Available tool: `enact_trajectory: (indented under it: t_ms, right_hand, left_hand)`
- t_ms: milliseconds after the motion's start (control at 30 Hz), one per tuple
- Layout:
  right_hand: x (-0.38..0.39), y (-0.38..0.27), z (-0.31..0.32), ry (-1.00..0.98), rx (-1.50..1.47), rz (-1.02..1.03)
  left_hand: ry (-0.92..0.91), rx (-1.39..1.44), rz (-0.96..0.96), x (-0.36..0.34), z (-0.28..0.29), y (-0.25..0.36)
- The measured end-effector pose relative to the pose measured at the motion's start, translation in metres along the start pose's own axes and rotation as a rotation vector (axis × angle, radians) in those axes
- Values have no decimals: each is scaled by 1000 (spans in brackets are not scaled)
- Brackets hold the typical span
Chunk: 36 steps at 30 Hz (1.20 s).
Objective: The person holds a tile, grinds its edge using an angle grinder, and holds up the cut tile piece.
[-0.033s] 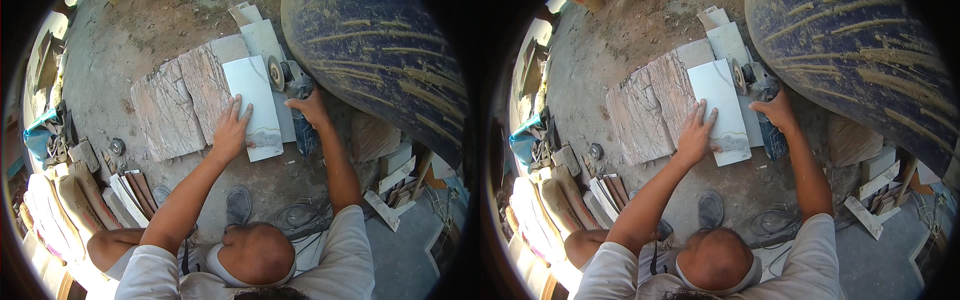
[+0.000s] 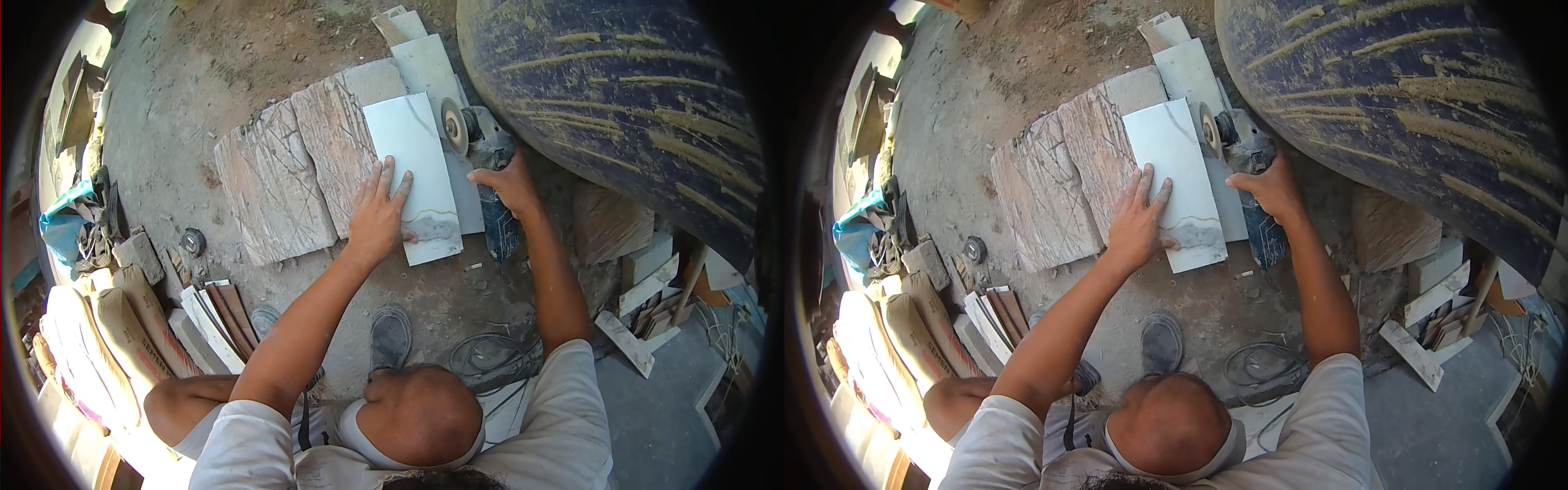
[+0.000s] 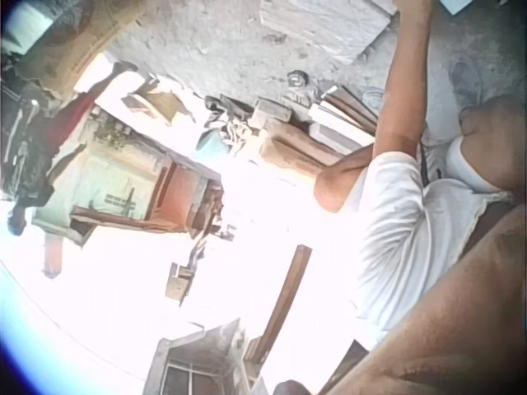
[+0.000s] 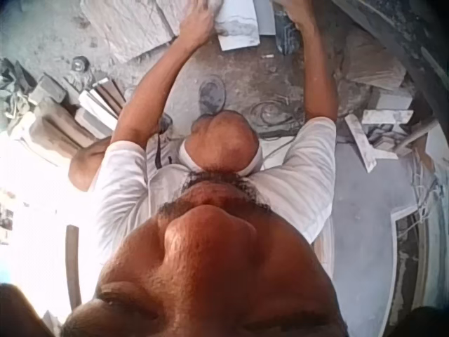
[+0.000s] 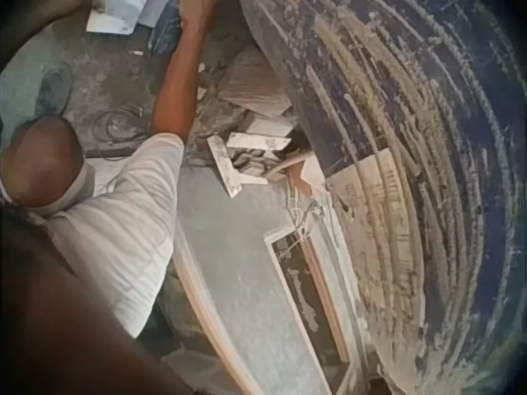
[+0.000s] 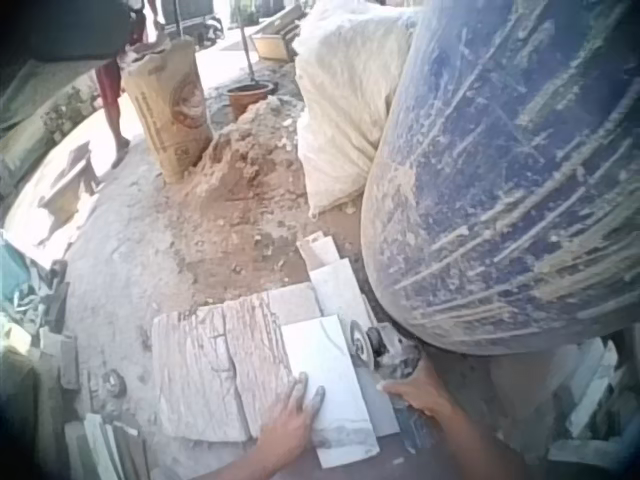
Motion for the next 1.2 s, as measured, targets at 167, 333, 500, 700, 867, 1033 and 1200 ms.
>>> enact_trajectory:
  t_ms: [167,333,500,700,867,1033,1200]
  right_hand:
    - [70,19,26,80,-31,-5]
    - [126,18,39,118,-125,-137]
    - [159,26,54,197,-100,-177]
    - [158,28,48,210,-97,-163]
    - [150,37,43,214,-130,-102]
    - [130,25,17,149,-100,-105]
    - [120,35,7,177,-74,-108]
  left_hand:
    - [79,204,267,1,-16,40]
    - [217,368,632,-14,-30,68]
    - [225,335,654,10,-41,66]
    - [168,185,567,54,-59,62]
    - [-44,67,358,45,-28,59]
    - [8,-202,-23,13,8,-15]
    - [-115,-347,-106,7,13,-6]
Point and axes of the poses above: each hand's wrist, its own x-axis away from the middle knuckle, its own z-axis out of the back of the hand, y = z × x, the point moved 4 cm from there along -x, towards the middle knuckle, and after that the axes turned 11 degrees about z, right-handed, at the moved point
